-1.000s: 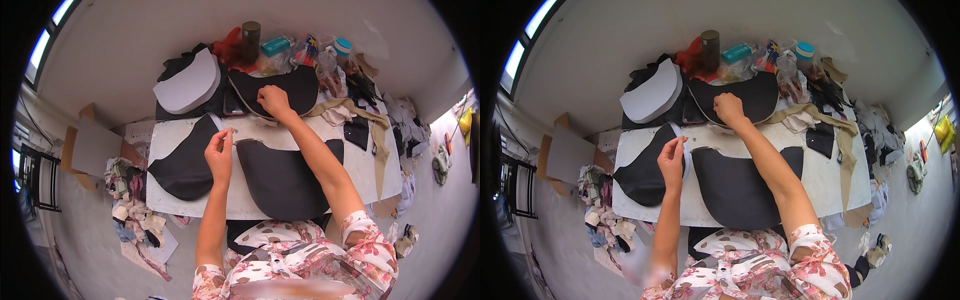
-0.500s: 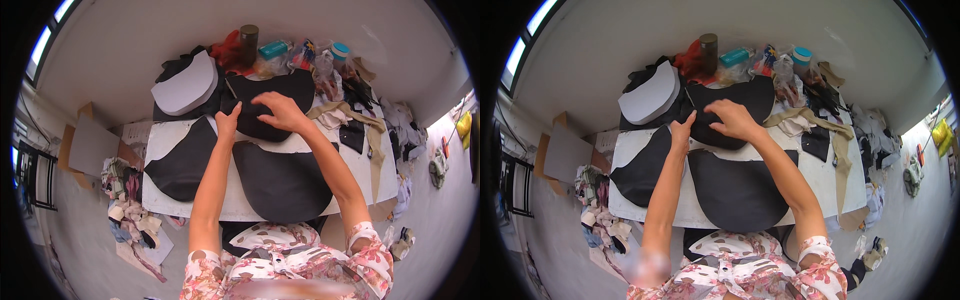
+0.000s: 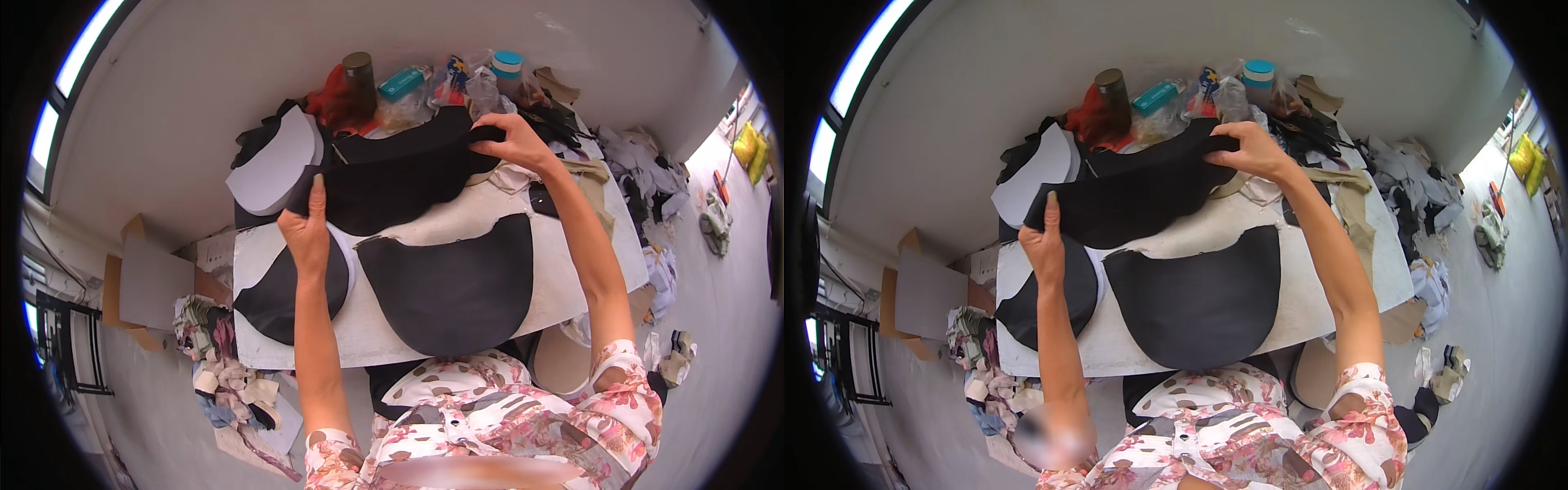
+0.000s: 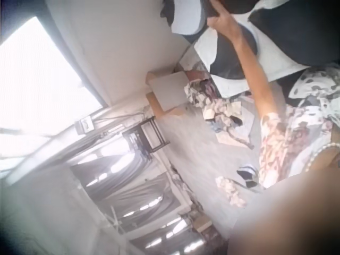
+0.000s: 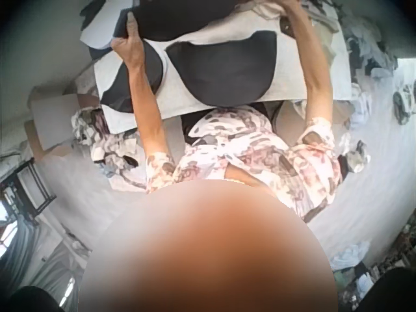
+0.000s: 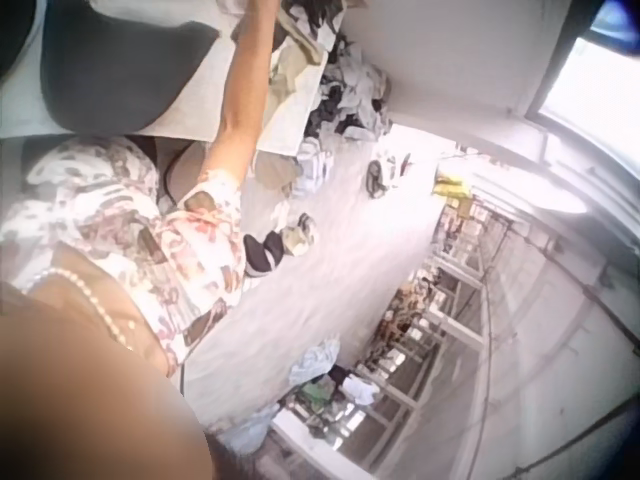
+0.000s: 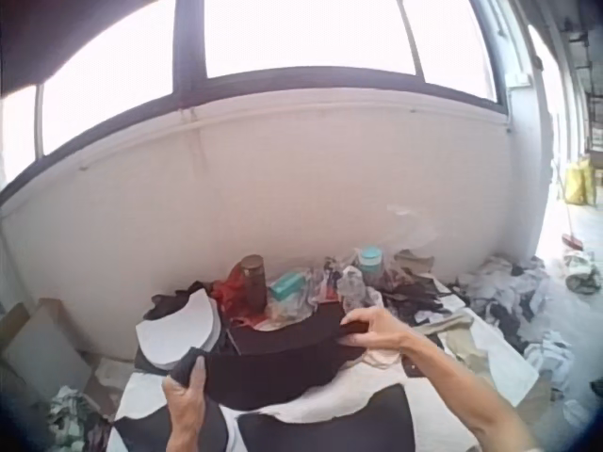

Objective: The person repeatedly picks up, folds, and places black fabric pieces on a cluttered work table. They handle the pieces one at a time, smoothing and repositioning them without using any tools.

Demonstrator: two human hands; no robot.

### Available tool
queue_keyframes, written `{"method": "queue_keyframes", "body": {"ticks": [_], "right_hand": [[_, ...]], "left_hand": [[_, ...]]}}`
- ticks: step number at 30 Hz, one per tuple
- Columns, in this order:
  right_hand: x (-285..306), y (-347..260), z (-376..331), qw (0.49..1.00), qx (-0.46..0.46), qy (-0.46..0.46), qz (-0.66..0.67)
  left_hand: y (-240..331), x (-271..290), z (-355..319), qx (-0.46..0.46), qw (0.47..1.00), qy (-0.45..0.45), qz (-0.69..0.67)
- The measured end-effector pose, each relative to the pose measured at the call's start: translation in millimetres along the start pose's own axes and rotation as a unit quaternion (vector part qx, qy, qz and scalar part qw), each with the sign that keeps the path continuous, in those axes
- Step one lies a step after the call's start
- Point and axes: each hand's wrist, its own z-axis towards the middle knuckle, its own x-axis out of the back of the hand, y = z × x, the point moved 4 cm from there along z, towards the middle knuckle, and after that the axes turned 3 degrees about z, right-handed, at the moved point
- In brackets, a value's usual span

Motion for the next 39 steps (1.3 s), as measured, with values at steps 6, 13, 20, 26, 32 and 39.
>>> {"method": "queue_keyframes", "body": {"ticks": [6, 13, 20, 26, 32, 39], "right_hand": [[0, -27, -49, 0.928, 0.006, 0.182, 0.325], [-2, -66, -117, 0.91, -0.053, 0.199, 0.359], [-19, -65, -185, 0.871, -0.176, 0.19, 0.418], [-38, -50, -200, 0.871, -0.206, 0.195, 0.4], [-53, -18, -192, 0.92, -0.213, 0.167, 0.282], [-66, 12, -186, 0.959, -0.16, 0.232, 0.022]], "left_hand": [[10, 8, -10, 0.085, 0.982, -0.011, -0.166], [25, 26, -58, 0.236, 0.92, -0.057, -0.309], [26, 45, -110, 0.325, 0.887, -0.074, -0.321], [1, 39, -123, 0.353, 0.85, -0.146, -0.362], [-39, 10, -119, 0.426, 0.876, -0.139, -0.179], [-48, 0, -112, 0.242, 0.946, -0.149, 0.159]]}}
